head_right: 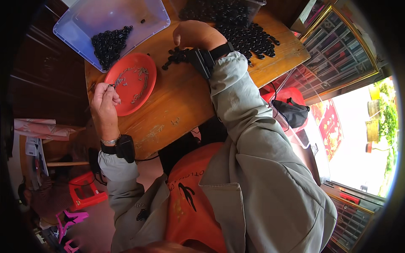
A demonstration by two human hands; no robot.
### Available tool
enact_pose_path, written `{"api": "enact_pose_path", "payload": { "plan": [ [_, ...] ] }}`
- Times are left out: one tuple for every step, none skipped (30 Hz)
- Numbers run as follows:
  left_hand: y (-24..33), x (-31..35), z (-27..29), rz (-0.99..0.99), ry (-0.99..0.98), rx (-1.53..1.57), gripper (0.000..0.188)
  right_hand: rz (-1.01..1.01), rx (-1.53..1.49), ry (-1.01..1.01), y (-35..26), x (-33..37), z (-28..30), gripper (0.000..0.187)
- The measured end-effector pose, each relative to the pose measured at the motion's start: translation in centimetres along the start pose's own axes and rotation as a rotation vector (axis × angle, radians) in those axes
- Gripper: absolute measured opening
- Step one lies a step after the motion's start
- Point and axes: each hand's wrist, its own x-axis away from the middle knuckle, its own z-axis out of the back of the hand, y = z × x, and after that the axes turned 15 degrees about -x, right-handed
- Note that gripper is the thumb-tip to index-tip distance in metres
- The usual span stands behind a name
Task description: Sorting small black components from a pile on a table into a red bowl.
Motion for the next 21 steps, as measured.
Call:
{"api": "enact_pose_path", "payload": {
  "plan": [
    [0.0, 0.0, 0.0, -0.002, -0.009, -0.008, 0.012, -0.002, 0.001, 0.001, 0.4, -0.1, -0.1, 0.015],
    [0.0, -0.1, 0.0, -0.003, -0.009, -0.006, 0.012, -0.088, -0.008, -0.018, 0.8, -0.3, -0.4, 0.016],
    [0.0, -0.2, -0.1, -0.003, -0.009, 0.005, 0.012, -0.173, -0.017, -0.036, 1.1, -0.5, -0.7, 0.017],
    [0.0, -0.2, -0.1, -0.003, -0.007, 0.016, 0.012, -0.173, -0.017, -0.035, 1.4, -0.7, -0.9, 0.017],
    [0.1, -0.2, -0.1, -0.004, -0.007, 0.017, 0.012, -0.161, -0.006, -0.036, 1.8, -1.0, -1.1, 0.017],
    [0.2, -0.2, -0.2, -0.008, -0.018, 0.014, 0.012, -0.149, 0.006, -0.036, 2.2, -1.1, -1.2, 0.017],
    [0.2, -0.1, 0.0, -0.008, -0.025, 0.007, 0.012, -0.145, 0.005, -0.038, 1.7, -1.1, -1.3, 0.017],
    [0.1, -0.1, 0.1, -0.006, -0.020, 0.005, 0.012, -0.140, 0.018, -0.023, 1.2, -1.1, -1.3, 0.015],
    [0.0, -0.1, 0.1, -0.007, -0.014, 0.008, 0.011, -0.136, 0.031, -0.007, 0.8, -1.1, -1.4, 0.014],
    [-0.1, -0.1, 0.0, -0.009, -0.011, 0.013, 0.011, -0.133, 0.032, -0.007, 0.5, -1.1, -1.5, 0.014],
    [-0.1, -0.1, 0.0, -0.009, -0.009, 0.013, 0.011, -0.141, -0.223, 0.051, 0.3, -1.1, -1.5, 0.012],
    [-0.2, -0.1, 0.0, -0.008, -0.019, 0.018, 0.011, -0.146, -0.478, 0.108, 0.0, -1.2, -1.6, 0.011],
    [-0.2, -0.1, 0.1, -0.006, -0.027, 0.022, 0.011, -0.141, -0.478, 0.104, -0.5, -1.3, -1.7, 0.011],
    [-0.4, 0.0, 0.0, -0.004, -0.020, 0.019, 0.011, -0.080, -0.759, 0.064, -1.1, -1.5, -2.0, 0.011],
    [-0.7, 0.0, -0.1, -0.016, -0.026, 0.075, 0.011, -0.017, -1.039, 0.018, -1.6, -1.7, -2.3, 0.012],
    [-0.8, 0.0, -0.3, -0.029, -0.034, 0.130, 0.011, -0.012, -1.041, 0.012, -2.0, -2.0, -3.0, 0.012],
    [-0.8, 0.0, -0.4, -0.027, -0.027, 0.125, 0.011, 0.015, -1.251, -0.052, -2.3, -2.3, -3.8, 0.013],
    [-0.6, 0.0, -0.5, -0.029, -0.036, 0.133, 0.012, 0.041, -1.460, -0.119, -2.6, -2.4, -4.5, 0.014],
    [-0.6, 0.0, -0.6, -0.027, -0.044, 0.141, 0.012, -0.035, -1.512, -0.140, -3.8, -2.1, -4.7, 0.015],
    [-0.8, 0.0, -0.7, -0.022, -0.037, 0.135, 0.012, -0.034, -1.516, -0.151, -4.2, -2.1, -5.3, 0.015],
    [-1.0, -0.1, -0.7, -0.026, -0.047, 0.148, 0.012, -0.063, -1.552, -0.195, -4.6, -2.2, -5.8, 0.015]
  ]
}}
